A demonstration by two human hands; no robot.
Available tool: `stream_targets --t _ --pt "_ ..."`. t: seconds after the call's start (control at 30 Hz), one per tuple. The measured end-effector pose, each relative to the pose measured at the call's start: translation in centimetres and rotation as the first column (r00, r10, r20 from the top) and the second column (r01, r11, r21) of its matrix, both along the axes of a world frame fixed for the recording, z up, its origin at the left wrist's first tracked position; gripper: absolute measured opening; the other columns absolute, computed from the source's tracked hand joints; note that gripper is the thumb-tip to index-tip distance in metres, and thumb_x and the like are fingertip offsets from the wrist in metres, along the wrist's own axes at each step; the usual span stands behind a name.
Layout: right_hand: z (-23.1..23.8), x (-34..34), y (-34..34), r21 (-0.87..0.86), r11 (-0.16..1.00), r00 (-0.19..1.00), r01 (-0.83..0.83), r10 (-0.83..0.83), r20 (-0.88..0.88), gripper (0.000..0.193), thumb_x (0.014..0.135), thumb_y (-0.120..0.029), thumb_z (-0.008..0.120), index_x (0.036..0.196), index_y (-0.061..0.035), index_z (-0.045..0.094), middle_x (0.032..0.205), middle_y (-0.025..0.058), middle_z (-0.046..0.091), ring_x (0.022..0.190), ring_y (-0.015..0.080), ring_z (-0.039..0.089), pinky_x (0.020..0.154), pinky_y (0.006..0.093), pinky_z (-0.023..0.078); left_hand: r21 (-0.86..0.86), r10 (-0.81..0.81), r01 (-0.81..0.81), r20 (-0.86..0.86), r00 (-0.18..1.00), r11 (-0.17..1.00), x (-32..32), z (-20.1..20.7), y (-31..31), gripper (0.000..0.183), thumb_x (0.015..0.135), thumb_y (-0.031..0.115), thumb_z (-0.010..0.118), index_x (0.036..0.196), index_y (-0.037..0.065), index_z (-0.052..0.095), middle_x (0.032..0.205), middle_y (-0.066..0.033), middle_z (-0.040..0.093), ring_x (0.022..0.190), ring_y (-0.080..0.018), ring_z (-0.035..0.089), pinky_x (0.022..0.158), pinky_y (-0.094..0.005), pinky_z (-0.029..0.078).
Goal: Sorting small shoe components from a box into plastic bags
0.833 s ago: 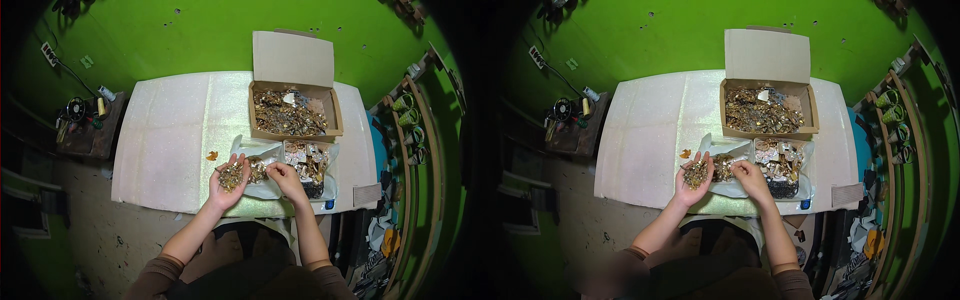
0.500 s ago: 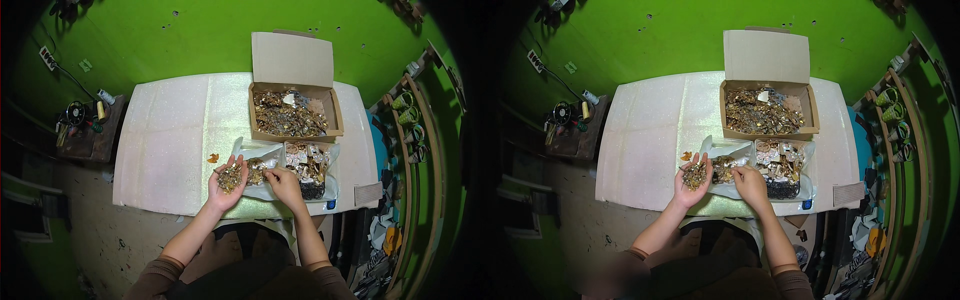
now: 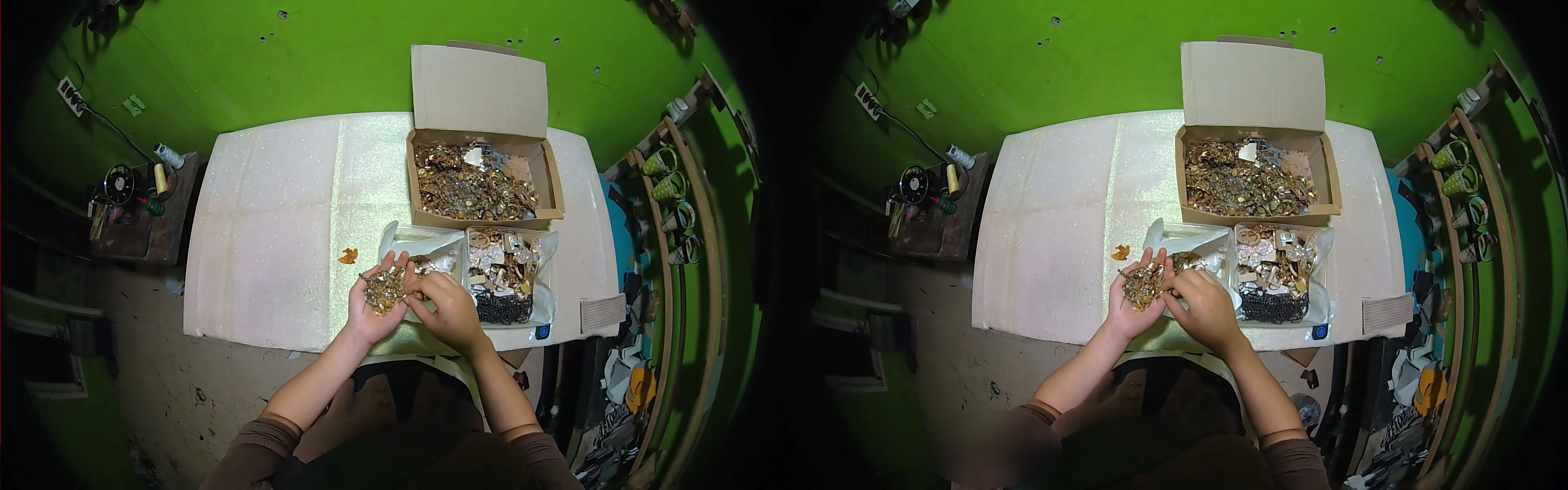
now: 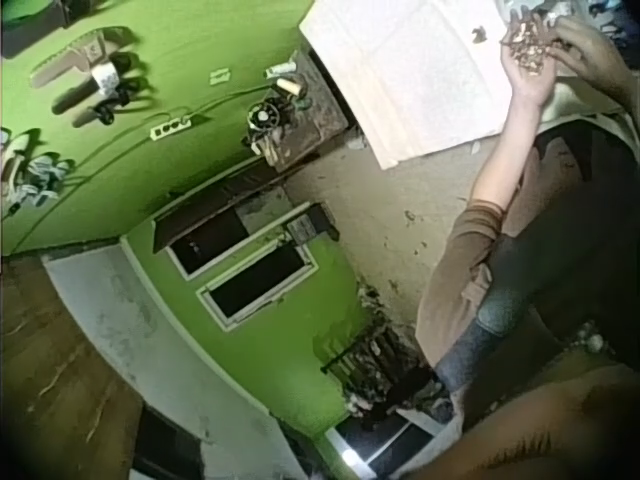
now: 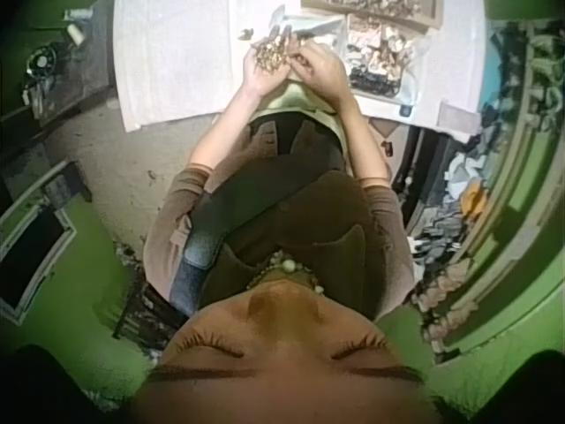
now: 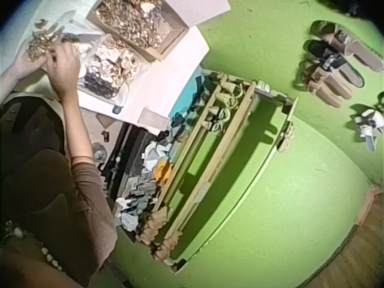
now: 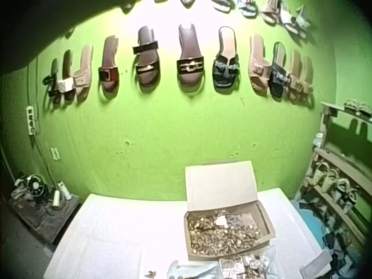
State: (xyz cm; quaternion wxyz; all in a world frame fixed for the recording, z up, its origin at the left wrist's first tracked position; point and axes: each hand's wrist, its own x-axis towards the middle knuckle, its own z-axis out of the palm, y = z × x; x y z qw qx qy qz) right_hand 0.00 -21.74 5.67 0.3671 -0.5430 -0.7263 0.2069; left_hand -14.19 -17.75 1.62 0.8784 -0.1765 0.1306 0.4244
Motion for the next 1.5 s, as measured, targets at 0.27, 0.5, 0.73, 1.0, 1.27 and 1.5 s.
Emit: stream_targets --t 0.27,0.5,0.73,1.0,1.27,1.5 --pt "-0.2 2.1 0.2 -0.182 0.965 0.96 0.187 -0.219 -0.177 0.011 0.073 -0.009 0.063 0.081 -0.0015 0.059 0.07 0.0053 0.054 0.061 0.0127 0.049 0.056 0.0245 0.04 -0.094 0.001 -0.002 -0.011 1.0 0.996 0.2 0.6 0.7 0.024 0.087 0.012 0.039 0.106 0.005 0.05 0.115 -0.011 0.051 0.109 -0.0244 0.046 0.095 -0.0368 0.038" --pt "0.8 0.3 0.8 -0.125 0.984 0.983 0.13 -0.144 -0.111 0.021 0.075 -0.017 0.062 0.092 -0.0041 0.059 0.072 0.0082 0.053 0.065 0.0216 0.053 0.059 0.03 0.042 0.095 -0.06 0.07 -0.111 0.992 0.993 0.5 -0.3 0.3 0.03 0.09 0.018 0.031 0.114 0.008 0.047 0.124 -0.0092 0.046 0.114 -0.0222 0.042 0.099 -0.037 0.032" --pt "0.4 -1.3 1.5 0.065 0.997 0.992 0.037 -0.045 0.115 0.027 0.074 -0.018 0.062 0.097 -0.0071 0.058 0.078 0.0105 0.055 0.073 0.0281 0.056 0.064 0.0346 0.045 0.132 -0.129 0.138 -0.075 0.989 0.982 0.8 0.2 0.2 0.033 0.09 0.02 0.028 0.117 0.009 0.044 0.128 -0.0088 0.043 0.117 -0.0221 0.039 0.1 -0.0373 0.028" --pt "0.5 -0.4 1.3 -0.218 0.976 0.996 0.029 -0.047 -0.08 0.021 0.078 -0.011 0.059 0.098 -0.0048 0.057 0.086 0.0102 0.059 0.075 0.0193 0.059 0.064 0.0282 0.046 0.121 -0.08 0.09 -0.085 0.993 0.989 0.6 -0.5 0.0 0.038 0.09 0.019 0.027 0.123 0.005 0.037 0.13 -0.0096 0.04 0.119 -0.0219 0.037 0.102 -0.0347 0.026" --pt "-0.5 1.0 0.8 -0.459 0.864 0.57 -0.21 -0.273 -0.775 0.023 0.082 -0.005 0.057 0.103 0.003 0.053 0.089 0.005 0.059 0.08 0.0081 0.055 0.07 0.0213 0.044 0.437 -0.071 0.229 -0.348 0.935 0.87 0.9 -1.1 0.0 0.04 0.09 0.02 0.026 0.127 0.003 0.032 0.132 -0.0088 0.037 0.122 -0.0175 0.033 0.101 -0.0284 0.025" --pt "-0.5 2.1 0.4 -0.479 0.851 0.522 -0.215 -0.314 -0.793 0.02 0.08 -0.006 0.059 0.099 0.0013 0.054 0.087 0.0044 0.059 0.075 0.0069 0.053 0.067 0.0197 0.042 0.705 0.195 0.402 -0.603 0.774 0.585 0.8 -3.1 0.1 0.034 0.088 0.017 0.035 0.12 0.008 0.041 0.126 -0.009 0.043 0.118 -0.0227 0.039 0.099 -0.036 0.031"
